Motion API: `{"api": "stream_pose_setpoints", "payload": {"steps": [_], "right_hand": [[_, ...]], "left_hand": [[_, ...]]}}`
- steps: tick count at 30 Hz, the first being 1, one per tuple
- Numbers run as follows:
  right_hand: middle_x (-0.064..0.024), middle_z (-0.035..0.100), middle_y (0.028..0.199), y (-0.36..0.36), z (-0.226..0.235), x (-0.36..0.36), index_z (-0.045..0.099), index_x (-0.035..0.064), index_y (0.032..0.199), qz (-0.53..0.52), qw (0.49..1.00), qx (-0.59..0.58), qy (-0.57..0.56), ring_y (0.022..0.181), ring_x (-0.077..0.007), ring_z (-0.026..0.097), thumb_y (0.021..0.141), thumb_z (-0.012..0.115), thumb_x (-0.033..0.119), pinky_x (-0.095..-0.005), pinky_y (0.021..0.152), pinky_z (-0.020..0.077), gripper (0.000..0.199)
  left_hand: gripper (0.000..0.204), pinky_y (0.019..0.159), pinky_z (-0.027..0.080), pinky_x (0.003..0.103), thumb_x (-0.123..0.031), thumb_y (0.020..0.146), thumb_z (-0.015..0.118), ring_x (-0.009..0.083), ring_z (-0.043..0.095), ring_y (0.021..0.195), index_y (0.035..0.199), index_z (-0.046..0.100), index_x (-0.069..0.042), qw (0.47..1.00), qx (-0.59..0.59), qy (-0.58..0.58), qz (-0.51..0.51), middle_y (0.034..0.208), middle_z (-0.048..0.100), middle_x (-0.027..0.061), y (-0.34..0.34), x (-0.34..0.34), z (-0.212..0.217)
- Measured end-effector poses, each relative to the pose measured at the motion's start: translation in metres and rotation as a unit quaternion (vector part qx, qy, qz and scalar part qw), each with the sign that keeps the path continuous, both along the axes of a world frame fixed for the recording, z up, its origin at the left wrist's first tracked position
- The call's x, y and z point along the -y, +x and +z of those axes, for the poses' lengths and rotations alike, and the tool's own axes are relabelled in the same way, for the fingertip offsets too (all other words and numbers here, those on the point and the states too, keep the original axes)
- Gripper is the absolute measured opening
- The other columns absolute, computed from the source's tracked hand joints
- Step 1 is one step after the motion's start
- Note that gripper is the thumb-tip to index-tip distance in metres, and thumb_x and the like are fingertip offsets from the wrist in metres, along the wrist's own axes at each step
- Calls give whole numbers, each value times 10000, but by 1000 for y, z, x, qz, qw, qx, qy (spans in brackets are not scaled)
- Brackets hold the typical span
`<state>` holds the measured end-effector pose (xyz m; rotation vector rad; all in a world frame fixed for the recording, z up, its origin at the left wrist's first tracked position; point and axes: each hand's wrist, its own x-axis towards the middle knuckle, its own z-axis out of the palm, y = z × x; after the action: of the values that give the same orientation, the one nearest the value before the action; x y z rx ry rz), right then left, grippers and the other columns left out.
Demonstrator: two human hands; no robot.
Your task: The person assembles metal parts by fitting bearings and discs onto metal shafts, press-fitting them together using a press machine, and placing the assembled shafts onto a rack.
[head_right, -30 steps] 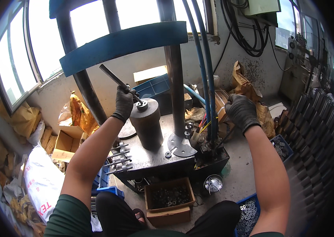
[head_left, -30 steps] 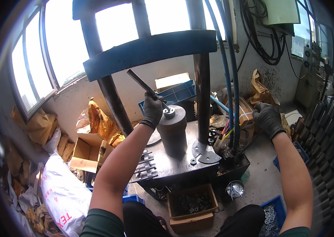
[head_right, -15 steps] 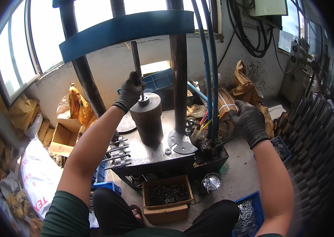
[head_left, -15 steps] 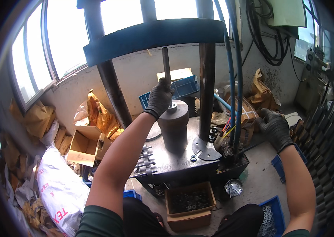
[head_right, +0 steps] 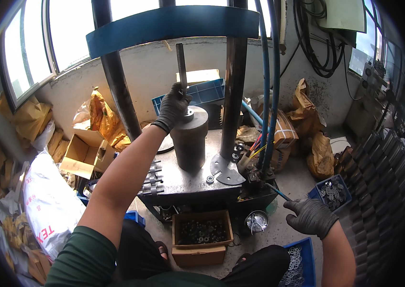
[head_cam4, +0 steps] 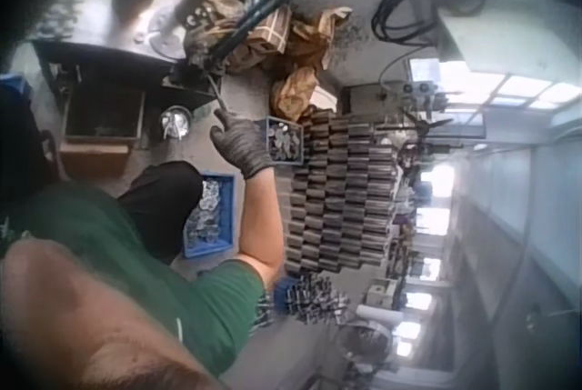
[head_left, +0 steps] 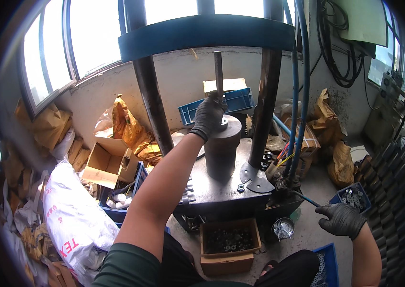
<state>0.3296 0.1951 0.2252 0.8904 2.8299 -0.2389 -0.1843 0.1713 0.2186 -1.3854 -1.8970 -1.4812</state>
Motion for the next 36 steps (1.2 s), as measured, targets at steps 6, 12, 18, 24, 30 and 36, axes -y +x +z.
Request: {"api": "stream_pose_setpoints", "payload": {"steps": [6,12,18,24,30,36], "right_hand": [[-246,734,1012,-5,-9,6,698,44,1238,23,997,-75,-5,939,-411,721,843,622,242,-486,873,580,448],[-243,732,989,35,-54,20,745,35,1107,-10,994,-108,-33,906,-411,719,812,624,172,-476,843,586,347],[-204,726,877,53,-94,41,752,45,874,-52,991,-116,-36,818,-394,718,813,665,204,-474,759,584,191],[-201,699,764,49,-95,48,731,40,788,-92,987,-130,11,753,-399,706,807,723,289,-474,700,568,250],[-232,650,735,47,-95,50,688,22,744,-103,983,-147,29,726,-429,669,823,722,275,-504,667,530,267],[-255,598,713,45,-95,53,639,3,714,-93,975,-199,41,712,-452,636,831,717,187,-519,642,493,231]], "left_hand": [[257,785,545,445,-195,958,717,358,716,861,1149,626,-48,997,74,23,-23,955,742,172,-2,1,-19],[281,754,526,469,-335,1039,609,367,695,816,1116,675,-73,992,108,-14,-60,846,707,187,-7,-4,-19],[262,736,530,469,-332,1033,623,378,685,787,1125,676,-93,994,94,-28,-41,836,705,187,-8,-3,-21],[263,757,533,479,-324,1025,634,405,692,854,1115,678,-81,994,102,-14,-38,895,717,207,-2,0,-19],[201,753,537,421,-240,1042,637,304,696,795,1081,649,-43,996,79,-21,-23,880,724,157,-1,-1,-19],[266,775,537,486,-333,1019,639,419,690,880,1101,681,-84,995,97,-23,-23,911,716,215,-5,-3,-21]]}}
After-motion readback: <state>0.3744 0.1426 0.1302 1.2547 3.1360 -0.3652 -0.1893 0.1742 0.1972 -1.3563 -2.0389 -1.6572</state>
